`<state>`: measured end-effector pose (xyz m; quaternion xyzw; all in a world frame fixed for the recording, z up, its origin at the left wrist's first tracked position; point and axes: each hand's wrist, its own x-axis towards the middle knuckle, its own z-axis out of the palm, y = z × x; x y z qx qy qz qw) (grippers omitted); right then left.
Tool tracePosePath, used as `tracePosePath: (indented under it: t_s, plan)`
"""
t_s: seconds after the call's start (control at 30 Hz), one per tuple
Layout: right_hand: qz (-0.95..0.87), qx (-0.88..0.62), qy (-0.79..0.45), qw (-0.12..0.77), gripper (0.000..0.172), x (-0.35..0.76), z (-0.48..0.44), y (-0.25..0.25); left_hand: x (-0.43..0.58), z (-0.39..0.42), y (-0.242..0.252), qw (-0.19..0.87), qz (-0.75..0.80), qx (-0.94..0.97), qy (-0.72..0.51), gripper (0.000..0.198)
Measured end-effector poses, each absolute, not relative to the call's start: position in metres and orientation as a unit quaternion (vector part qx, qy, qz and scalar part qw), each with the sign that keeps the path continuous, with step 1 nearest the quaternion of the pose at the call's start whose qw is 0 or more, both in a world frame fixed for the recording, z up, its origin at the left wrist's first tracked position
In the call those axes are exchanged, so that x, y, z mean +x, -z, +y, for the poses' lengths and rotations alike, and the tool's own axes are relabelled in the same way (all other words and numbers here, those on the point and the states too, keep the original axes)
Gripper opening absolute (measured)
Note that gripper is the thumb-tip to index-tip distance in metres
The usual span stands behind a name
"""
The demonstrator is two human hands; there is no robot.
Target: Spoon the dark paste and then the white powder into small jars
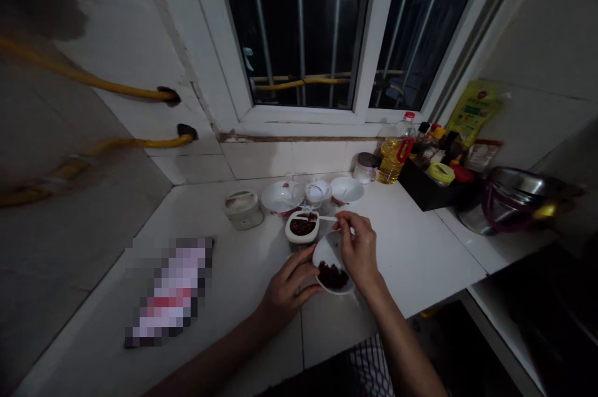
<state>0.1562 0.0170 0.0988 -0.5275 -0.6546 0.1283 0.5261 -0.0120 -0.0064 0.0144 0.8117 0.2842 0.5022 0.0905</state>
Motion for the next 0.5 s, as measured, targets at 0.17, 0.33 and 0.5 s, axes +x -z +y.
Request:
tracePosePath:
  t_s: [0.17,0.33,0.5]
  plan:
    - [-0.798,-0.437,0.069,0.411,0.024,0.154,0.018,-0.089,-0.012,-0.007,-0.016,0.082,0.285,0.810,-0.506,0.022]
    - [-0.728,-0.482,0.022,0.487,0.019,0.163,0.005,-0.094,-0.012,-0.007,-0.016,0.081,0.289,0.809,-0.505,0.022]
    - [-0.625,-0.574,-0.132,0.512,0.020,0.187,-0.025,-0.089,-0.012,-0.007,-0.014,0.060,0.276,0.814,-0.507,0.020]
